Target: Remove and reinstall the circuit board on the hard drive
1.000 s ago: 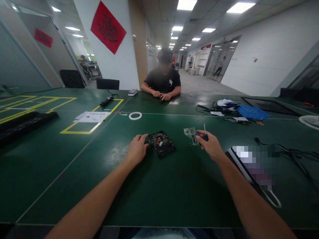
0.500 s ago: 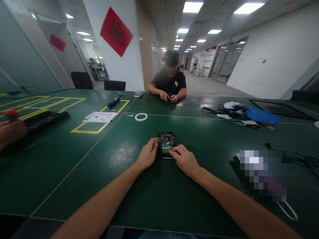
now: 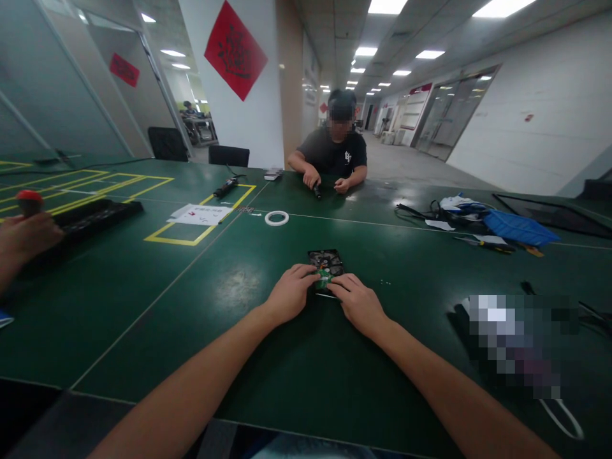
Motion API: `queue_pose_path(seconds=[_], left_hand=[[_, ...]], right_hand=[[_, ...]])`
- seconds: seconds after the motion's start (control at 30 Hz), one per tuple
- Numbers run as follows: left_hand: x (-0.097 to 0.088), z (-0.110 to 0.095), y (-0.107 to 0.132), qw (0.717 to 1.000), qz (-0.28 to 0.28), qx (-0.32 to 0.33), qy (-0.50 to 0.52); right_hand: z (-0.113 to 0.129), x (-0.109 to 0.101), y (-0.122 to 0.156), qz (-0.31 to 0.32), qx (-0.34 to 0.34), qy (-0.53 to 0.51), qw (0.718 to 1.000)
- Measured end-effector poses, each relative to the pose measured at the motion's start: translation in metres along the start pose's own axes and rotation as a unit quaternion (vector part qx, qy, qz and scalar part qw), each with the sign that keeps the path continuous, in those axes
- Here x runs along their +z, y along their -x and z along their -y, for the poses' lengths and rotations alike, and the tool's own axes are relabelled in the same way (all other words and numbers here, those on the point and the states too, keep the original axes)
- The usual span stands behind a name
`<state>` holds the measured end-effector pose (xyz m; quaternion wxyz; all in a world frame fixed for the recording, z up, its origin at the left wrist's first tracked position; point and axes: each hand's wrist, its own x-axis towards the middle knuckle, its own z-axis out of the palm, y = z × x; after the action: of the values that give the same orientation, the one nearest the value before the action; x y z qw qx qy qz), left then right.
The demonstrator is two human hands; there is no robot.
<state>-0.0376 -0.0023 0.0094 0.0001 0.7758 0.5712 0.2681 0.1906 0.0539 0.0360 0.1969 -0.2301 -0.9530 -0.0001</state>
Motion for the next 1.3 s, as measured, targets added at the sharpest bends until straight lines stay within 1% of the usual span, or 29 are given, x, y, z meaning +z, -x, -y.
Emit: queue_pose_path(seconds=[0.07,0.13,0.17,0.23,0.3,0.37,0.43,0.53,0.6,0.67,0.8,0.93,1.07,1.13,1.2,1.3], left_hand=[[-0.003,-0.003,0.000,1.000,0.017,0.005,-0.020],[-0.007,-0.008,0.000,0.999,0.020,-0.002,-0.038],[-0.008,-0.010,0.001,0.999,0.019,-0.004,-0.044],[-0.012,-0.016,0.000,0.999,0.020,0.004,-0.037],[-0.014,-0.022,-0.001,0.999,0.028,0.025,-0.017],[-0.016,-0.027,-0.002,0.998,0.038,0.044,-0.005],[-0.015,-0.030,-0.003,0.997,0.048,0.052,-0.008],[-0.014,-0.031,-0.003,0.997,0.056,0.054,-0.027],[-0.013,-0.031,-0.003,0.996,0.059,0.055,-0.041],[-0.013,-0.033,-0.003,0.995,0.059,0.057,-0.055],[-0.009,-0.041,-0.004,0.995,0.046,0.043,-0.074],[0.003,-0.053,-0.010,0.996,0.021,0.012,-0.087],[0.016,-0.057,-0.016,0.994,0.002,0.011,-0.105],[0.019,-0.056,-0.019,0.993,-0.002,0.015,-0.113],[0.019,-0.054,-0.019,0.993,-0.001,0.020,-0.118],[0.015,-0.055,-0.018,0.992,0.014,0.034,-0.123]], right_hand=[[-0.003,0.000,0.004,-0.017,0.001,-0.023,1.000],[-0.009,-0.004,0.010,-0.044,0.024,-0.045,0.998],[-0.015,-0.007,0.014,-0.060,0.049,-0.051,0.996],[-0.030,-0.015,0.020,-0.091,0.125,-0.042,0.987],[-0.051,-0.024,0.026,-0.093,0.210,-0.004,0.973],[-0.075,-0.032,0.032,-0.068,0.272,0.036,0.959],[-0.099,-0.037,0.039,-0.028,0.326,0.046,0.944],[-0.124,-0.040,0.050,0.041,0.380,-0.008,0.924],[-0.133,-0.040,0.055,0.068,0.395,-0.045,0.915],[-0.135,-0.041,0.057,0.076,0.397,-0.068,0.912],[-0.131,-0.042,0.056,0.073,0.381,-0.077,0.918],[-0.125,-0.042,0.053,0.070,0.358,-0.067,0.929],[-0.123,-0.041,0.053,0.053,0.343,-0.069,0.935],[-0.124,-0.040,0.053,0.045,0.354,-0.077,0.931],[-0.125,-0.040,0.052,0.032,0.380,-0.077,0.921],[-0.121,-0.042,0.049,-0.006,0.413,-0.070,0.908]])
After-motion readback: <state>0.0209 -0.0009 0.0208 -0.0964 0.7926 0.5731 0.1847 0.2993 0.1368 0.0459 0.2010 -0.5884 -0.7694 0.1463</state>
